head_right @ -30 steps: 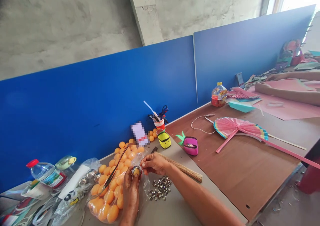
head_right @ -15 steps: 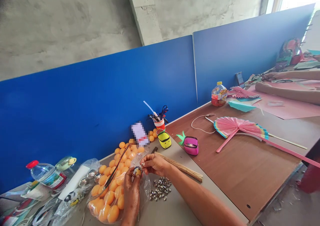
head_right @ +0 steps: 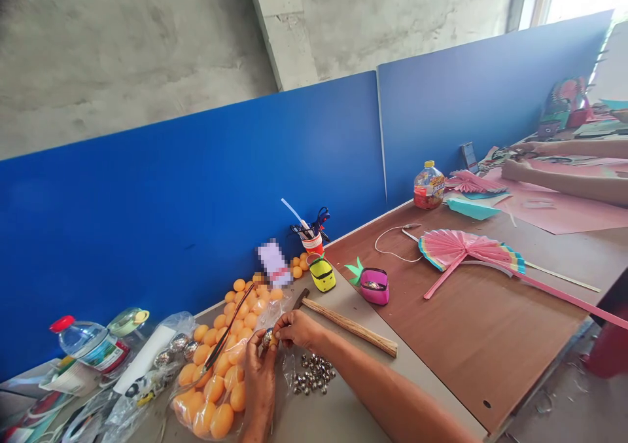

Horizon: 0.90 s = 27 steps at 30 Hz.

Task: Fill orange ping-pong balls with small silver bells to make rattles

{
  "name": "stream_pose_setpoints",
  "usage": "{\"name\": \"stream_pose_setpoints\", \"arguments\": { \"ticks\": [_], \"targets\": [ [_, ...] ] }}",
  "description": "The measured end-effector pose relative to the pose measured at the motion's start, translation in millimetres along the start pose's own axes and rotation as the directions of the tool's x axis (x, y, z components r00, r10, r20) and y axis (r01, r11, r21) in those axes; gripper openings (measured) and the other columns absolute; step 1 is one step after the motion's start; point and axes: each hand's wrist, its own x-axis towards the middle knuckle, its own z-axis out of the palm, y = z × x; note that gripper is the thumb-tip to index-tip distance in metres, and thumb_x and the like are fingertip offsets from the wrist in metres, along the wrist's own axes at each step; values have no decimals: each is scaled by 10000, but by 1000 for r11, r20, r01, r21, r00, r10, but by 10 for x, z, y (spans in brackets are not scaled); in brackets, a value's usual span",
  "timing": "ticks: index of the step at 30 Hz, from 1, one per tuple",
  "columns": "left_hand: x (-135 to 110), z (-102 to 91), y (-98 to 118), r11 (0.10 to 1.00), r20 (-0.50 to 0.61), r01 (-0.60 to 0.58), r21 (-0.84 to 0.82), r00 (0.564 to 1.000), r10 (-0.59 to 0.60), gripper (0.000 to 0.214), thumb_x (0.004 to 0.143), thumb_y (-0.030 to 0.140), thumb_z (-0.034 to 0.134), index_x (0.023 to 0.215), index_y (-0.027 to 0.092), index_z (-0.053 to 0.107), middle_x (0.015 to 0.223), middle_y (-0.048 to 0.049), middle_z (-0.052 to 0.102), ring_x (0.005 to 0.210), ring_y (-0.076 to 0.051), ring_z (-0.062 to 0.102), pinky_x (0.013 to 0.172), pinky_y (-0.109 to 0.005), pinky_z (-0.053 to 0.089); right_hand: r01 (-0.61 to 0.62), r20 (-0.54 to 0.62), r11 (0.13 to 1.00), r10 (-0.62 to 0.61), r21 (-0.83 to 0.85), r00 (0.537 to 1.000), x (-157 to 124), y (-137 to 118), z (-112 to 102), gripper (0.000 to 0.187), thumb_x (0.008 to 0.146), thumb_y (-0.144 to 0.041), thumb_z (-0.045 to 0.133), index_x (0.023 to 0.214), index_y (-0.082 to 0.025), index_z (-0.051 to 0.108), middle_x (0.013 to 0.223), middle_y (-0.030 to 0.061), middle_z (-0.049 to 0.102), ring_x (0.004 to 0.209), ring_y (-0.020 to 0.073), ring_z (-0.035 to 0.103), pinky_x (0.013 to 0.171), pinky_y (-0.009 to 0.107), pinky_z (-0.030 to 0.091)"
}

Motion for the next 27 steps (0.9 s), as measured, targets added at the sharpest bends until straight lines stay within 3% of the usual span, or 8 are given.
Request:
{"name": "stream_pose_setpoints", "arguments": {
  "ticks": [17, 27],
  "targets": [
    [-15, -27, -54, 989, 8, -51, 137, 999, 51, 428, 751, 494, 609, 1048, 188, 579, 1072, -126, 661, 1011, -270, 614, 897, -431, 482, -104, -65, 994, 105, 14, 992, 10, 5, 64, 168, 652, -12, 529, 580, -158, 573, 472, -47, 578, 411, 74, 456, 444, 186, 337],
    [-20, -22, -24, 988, 71, -69, 136, 996, 59, 410, 757, 484, 591, 1037, 185, 583, 1051, -122, 658, 976, -266, 623, 880, -434, 492, -173, -55, 983, 176, 57, 983, -18, -9, 59, 210, 678, 9, 499, 574, -163, 561, 461, -31, 582, 425, 97, 502, 494, 209, 419]
  ]
}}
